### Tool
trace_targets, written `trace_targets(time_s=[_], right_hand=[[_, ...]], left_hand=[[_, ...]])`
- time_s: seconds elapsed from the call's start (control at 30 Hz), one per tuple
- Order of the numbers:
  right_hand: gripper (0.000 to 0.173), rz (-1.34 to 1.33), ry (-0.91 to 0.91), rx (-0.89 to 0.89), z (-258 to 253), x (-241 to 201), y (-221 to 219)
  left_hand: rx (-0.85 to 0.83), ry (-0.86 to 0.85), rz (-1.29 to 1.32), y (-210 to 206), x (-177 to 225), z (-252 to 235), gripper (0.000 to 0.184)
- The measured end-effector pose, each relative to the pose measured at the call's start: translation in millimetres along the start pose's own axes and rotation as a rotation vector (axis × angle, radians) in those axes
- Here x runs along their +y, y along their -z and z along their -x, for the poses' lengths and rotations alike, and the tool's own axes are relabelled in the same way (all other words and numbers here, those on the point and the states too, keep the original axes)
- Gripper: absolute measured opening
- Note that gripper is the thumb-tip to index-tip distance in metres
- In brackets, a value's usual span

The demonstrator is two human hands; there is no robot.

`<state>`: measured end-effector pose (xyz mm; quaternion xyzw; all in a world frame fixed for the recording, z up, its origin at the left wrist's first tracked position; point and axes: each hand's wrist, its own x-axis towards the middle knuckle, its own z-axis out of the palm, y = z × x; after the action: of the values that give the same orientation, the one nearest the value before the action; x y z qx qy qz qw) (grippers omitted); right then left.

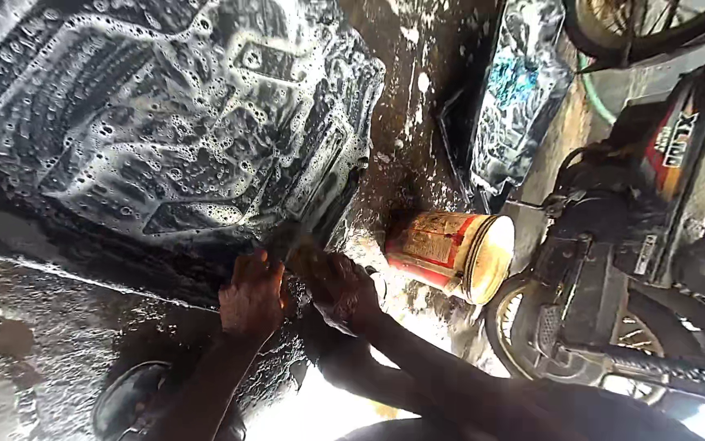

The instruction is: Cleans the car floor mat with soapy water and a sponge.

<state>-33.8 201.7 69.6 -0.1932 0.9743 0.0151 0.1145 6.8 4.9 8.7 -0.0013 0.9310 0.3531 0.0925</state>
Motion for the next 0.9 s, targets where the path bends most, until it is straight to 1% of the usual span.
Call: trace_targets(time_s=[0.03,0.07,0.1,0.13,0.17,0.2,0.23,0.27,0.3,0.33,0.37,0.4,0.43,0.47,0.5,0.53,0.57,0.6,0.63,0.67,0.7,0.73,0.77,0.8,0.83,0.87,0.9], right_hand=[[0.047,-0.023,0.089,-0.014,4,10,-2],[0.045,-0.015,0.146,-0.001,-8,33,-2],[0.045,0.040,0.137,0.033,-33,61,1],[0.048,0.112,0.042,-0.003,-63,85,11],[0.053,0.166,-0.101,-0.062,-87,94,20],[0.057,0.183,-0.214,-0.076,-98,87,22],[0.058,0.170,-0.272,-0.038,-83,66,16],[0.057,0.138,-0.265,0.007,-51,38,8],[0.053,0.076,-0.177,0.042,-21,18,1],[0.049,0.041,-0.055,0.070,-6,17,-7],[0.047,0.028,0.042,0.047,-5,32,-9],[0.046,0.048,0.080,0.011,-19,56,-5],[0.047,0.098,0.022,-0.037,-45,83,6],[0.054,0.156,-0.083,-0.094,-79,103,20],[0.058,0.197,-0.169,-0.123,-104,111,28],[0.058,0.195,-0.233,-0.108,-106,100,26],[0.057,0.156,-0.275,-0.051,-77,75,16],[0.054,0.091,-0.267,0.021,-41,47,6],[0.050,-0.003,-0.201,0.054,-15,29,-3],[0.047,-0.090,-0.090,0.068,-5,30,-10],[0.046,-0.146,0.007,0.033,-7,45,-11],[0.048,-0.135,0.048,-0.018,-19,69,-8],[0.052,-0.045,0.005,-0.055,-45,94,3],[0.056,0.040,-0.098,-0.085,-79,115,15],[0.058,0.093,-0.193,-0.082,-108,123,23],[0.058,0.113,-0.260,-0.031,-111,114,20],[0.056,0.088,-0.301,0.025,-84,91,9]], left_hand=[[-0.003,-0.003,0.004,-1,1,3,0.020],[-0.012,-0.002,0.003,-1,1,6,0.021],[-0.011,-0.001,0.004,-1,1,6,0.020],[-0.005,0.007,0.011,-1,2,4,0.019],[-0.006,0.024,0.013,-1,3,3,0.018],[-0.009,0.036,0.011,-1,3,2,0.018],[-0.030,0.040,0.011,1,2,3,0.019],[-0.046,0.037,0.015,3,2,5,0.020],[-0.045,0.032,0.018,3,3,4,0.020],[-0.023,0.018,0.022,0,2,1,0.021],[-0.006,0.012,0.022,-3,1,3,0.021],[-0.010,0.017,0.023,-3,2,6,0.021],[-0.017,0.020,0.021,-3,2,7,0.021],[-0.021,0.030,0.018,-2,2,4,0.020],[-0.028,0.048,0.019,-2,2,0,0.020],[-0.056,0.061,0.019,0,0,0,0.020],[-0.097,0.067,0.022,3,0,2,0.021],[-0.118,0.066,0.034,4,3,3,0.021],[-0.109,0.059,0.036,3,4,-1,0.022],[-0.075,0.043,0.040,0,3,-3,0.022],[-0.069,0.038,0.044,-1,3,0,0.024],[-0.098,0.047,0.045,1,3,7,0.025],[-0.117,0.054,0.034,3,2,8,0.025],[-0.110,0.059,0.027,2,2,4,0.025],[-0.094,0.067,0.024,0,2,0,0.024],[-0.091,0.068,0.024,0,1,0,0.024],[-0.116,0.069,0.025,2,0,5,0.024]])
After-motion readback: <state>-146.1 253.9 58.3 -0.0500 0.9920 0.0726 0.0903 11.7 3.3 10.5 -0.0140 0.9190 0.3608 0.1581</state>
